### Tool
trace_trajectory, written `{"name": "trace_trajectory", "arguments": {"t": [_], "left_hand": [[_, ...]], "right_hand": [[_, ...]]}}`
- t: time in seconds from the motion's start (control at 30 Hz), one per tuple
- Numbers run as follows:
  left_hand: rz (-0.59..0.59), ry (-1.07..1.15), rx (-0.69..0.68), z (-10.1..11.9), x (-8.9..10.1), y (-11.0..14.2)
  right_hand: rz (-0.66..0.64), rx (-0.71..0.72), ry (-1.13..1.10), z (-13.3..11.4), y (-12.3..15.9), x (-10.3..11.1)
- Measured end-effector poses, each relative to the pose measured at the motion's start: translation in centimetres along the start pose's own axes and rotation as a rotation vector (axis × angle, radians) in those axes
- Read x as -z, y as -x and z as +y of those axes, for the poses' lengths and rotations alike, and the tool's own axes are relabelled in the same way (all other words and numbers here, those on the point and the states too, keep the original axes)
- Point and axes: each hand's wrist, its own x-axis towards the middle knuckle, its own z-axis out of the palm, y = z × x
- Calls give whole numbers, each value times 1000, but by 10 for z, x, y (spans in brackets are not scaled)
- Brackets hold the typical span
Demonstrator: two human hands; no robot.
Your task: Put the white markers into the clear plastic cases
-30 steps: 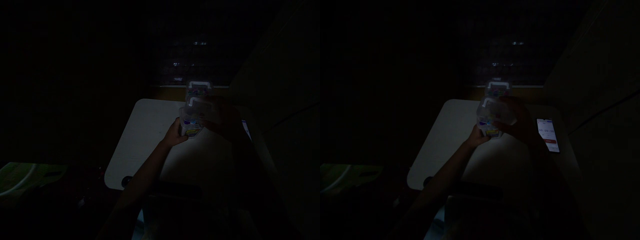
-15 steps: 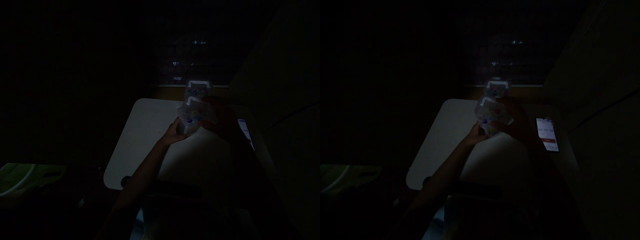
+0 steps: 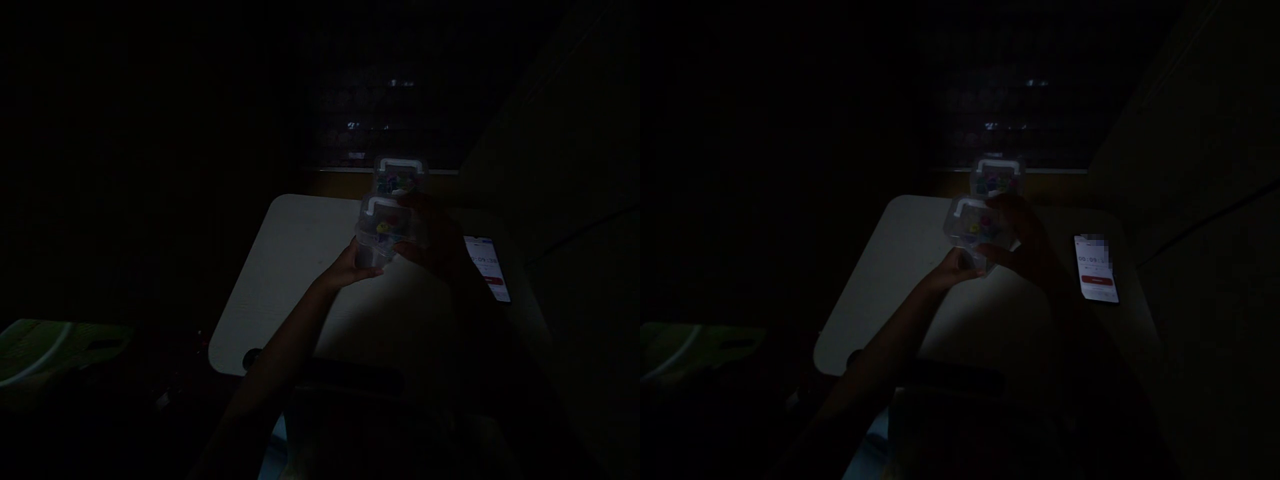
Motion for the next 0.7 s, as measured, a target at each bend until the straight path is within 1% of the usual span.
{"name": "trace_trajectory", "arguments": {"t": [0.13,0.23,0.33,0.47,0.57,0.7], "left_hand": [[10,-30,-70,-3,2,0],[44,-140,-86,-3,4,-1],[63,-211,-78,-3,5,-1],[95,-164,-62,-2,4,0],[105,-113,-32,0,1,-1],[86,-59,-38,-3,0,-2]], "right_hand": [[47,-53,17,-1,1,2],[72,-85,31,-3,1,3],[84,-53,22,-5,1,3],[81,-16,31,-8,0,0],[42,-16,28,-12,-1,-2],[-1,-50,26,-15,-2,-4]]}}
